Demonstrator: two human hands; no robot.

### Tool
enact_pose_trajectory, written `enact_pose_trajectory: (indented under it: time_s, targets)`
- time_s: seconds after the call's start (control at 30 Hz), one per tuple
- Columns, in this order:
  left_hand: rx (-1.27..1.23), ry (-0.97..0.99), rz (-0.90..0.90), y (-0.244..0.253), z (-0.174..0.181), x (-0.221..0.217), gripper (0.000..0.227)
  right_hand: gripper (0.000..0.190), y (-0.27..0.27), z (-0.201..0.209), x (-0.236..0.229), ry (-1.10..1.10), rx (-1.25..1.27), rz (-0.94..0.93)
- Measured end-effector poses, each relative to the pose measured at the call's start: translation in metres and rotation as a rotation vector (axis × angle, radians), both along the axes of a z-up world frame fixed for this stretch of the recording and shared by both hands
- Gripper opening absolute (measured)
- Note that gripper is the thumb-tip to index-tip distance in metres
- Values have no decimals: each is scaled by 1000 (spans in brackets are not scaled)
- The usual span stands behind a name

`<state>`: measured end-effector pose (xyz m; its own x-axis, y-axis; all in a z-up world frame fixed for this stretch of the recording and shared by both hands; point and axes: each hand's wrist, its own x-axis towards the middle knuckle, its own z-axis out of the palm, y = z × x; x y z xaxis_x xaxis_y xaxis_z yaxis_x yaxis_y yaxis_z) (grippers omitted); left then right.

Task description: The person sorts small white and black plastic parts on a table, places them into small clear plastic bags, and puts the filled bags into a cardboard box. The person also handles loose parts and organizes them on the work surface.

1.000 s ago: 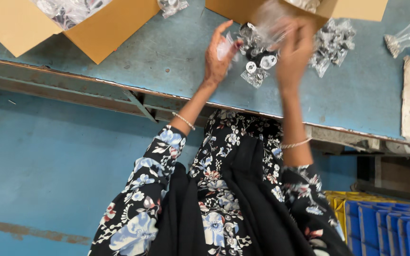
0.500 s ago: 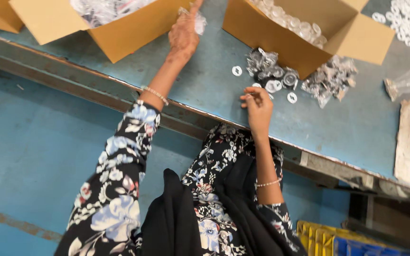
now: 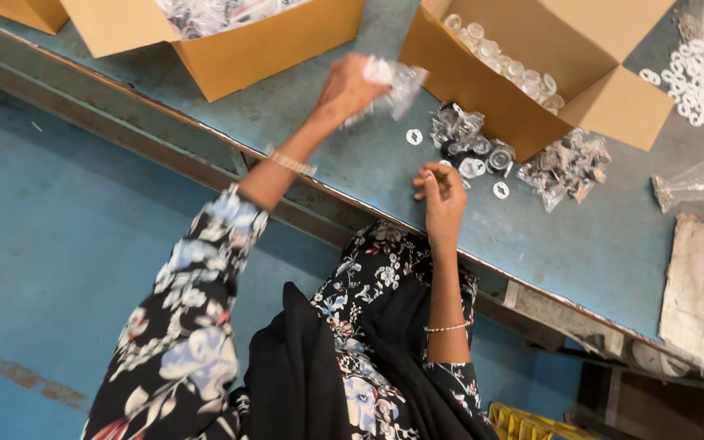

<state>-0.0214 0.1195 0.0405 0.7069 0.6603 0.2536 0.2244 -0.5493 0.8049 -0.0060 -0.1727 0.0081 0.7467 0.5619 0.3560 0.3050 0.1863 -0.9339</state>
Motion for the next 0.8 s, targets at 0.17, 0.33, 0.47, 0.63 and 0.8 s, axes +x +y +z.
enact_pose_trajectory:
  time_s: [0.17,0.33,0.47,0.63,0.8]
  targets:
    - [-506,-150,-226,-101,-1,-78,35,28,-5,16,-21,162,101,98]
    - [-730,-309,-340,-139,-6,-103,27,20,-21,13,-39,200,92,-96]
    - [-301,-332,-151,-151,13,-112,34,17,-31,30,-36,39,57,-172]
    - [13,-382,-301,-156,47,-122,33,8,-38,78,-23,-590,-280,-264]
    - [257,-249,-370,-145,76,-109,16,9,-43,124,-16,-745,-423,-59]
